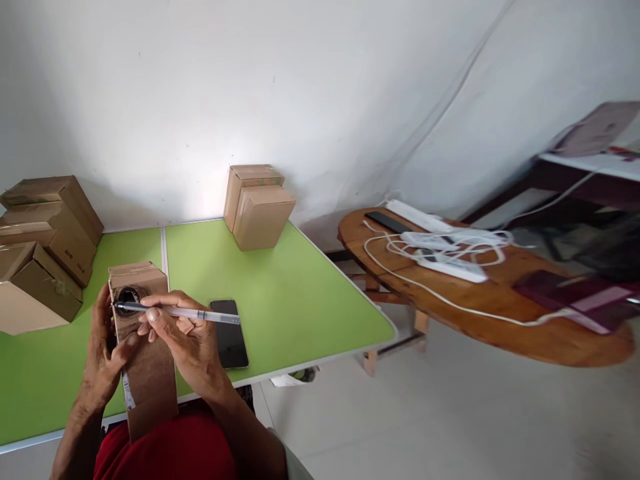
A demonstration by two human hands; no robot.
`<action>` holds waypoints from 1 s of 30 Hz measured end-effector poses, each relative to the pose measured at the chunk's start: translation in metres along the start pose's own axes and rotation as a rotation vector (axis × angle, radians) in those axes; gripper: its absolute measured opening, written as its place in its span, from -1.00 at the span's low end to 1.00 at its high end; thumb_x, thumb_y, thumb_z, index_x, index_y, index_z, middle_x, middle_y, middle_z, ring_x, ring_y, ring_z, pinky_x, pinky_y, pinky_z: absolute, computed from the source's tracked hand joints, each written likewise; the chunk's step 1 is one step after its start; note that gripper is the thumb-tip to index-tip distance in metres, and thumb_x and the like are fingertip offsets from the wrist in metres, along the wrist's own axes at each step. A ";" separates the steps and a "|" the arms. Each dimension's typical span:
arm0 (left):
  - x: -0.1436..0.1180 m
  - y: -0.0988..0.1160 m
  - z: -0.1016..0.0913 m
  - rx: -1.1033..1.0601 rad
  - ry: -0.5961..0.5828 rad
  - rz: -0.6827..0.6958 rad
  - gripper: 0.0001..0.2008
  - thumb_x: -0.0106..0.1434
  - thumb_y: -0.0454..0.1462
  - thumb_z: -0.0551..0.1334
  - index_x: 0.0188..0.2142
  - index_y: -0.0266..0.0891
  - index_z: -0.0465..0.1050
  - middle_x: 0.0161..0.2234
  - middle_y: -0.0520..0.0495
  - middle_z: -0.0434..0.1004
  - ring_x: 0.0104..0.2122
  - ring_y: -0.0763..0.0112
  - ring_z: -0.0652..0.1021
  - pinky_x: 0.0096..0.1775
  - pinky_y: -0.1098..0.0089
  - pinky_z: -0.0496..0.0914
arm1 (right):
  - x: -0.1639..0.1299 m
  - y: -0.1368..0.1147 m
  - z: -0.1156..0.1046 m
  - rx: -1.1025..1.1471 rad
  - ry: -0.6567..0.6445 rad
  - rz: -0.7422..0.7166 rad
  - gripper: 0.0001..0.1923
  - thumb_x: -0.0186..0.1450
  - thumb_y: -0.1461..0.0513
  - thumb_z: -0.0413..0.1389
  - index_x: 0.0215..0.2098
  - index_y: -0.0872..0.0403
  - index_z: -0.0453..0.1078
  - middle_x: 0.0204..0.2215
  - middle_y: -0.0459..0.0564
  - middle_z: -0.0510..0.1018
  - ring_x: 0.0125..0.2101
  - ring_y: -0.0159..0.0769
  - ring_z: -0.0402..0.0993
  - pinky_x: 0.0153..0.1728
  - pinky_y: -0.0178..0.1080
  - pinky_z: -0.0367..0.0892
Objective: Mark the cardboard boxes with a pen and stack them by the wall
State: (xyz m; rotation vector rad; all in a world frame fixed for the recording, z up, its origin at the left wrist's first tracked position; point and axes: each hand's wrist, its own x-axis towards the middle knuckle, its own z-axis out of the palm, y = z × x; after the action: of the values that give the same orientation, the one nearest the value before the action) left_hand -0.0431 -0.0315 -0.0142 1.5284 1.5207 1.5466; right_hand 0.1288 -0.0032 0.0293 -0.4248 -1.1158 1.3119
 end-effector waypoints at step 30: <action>0.005 0.004 -0.009 -0.071 0.041 -0.038 0.07 0.25 0.24 0.47 0.59 -0.08 0.19 0.54 -0.34 0.30 0.51 -0.32 0.34 0.43 -0.22 0.37 | 0.027 -0.006 -0.022 -0.210 0.209 -0.196 -0.74 0.57 -0.02 0.28 0.00 -0.03 0.61 -0.31 -0.07 0.70 -0.41 -0.32 0.61 -0.38 -0.26 0.52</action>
State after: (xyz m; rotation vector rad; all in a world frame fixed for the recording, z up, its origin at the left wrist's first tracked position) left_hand -0.0515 -0.0317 -0.0071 1.4292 1.4923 1.6013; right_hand 0.1468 0.0265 0.0345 -0.5786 -1.0924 0.9602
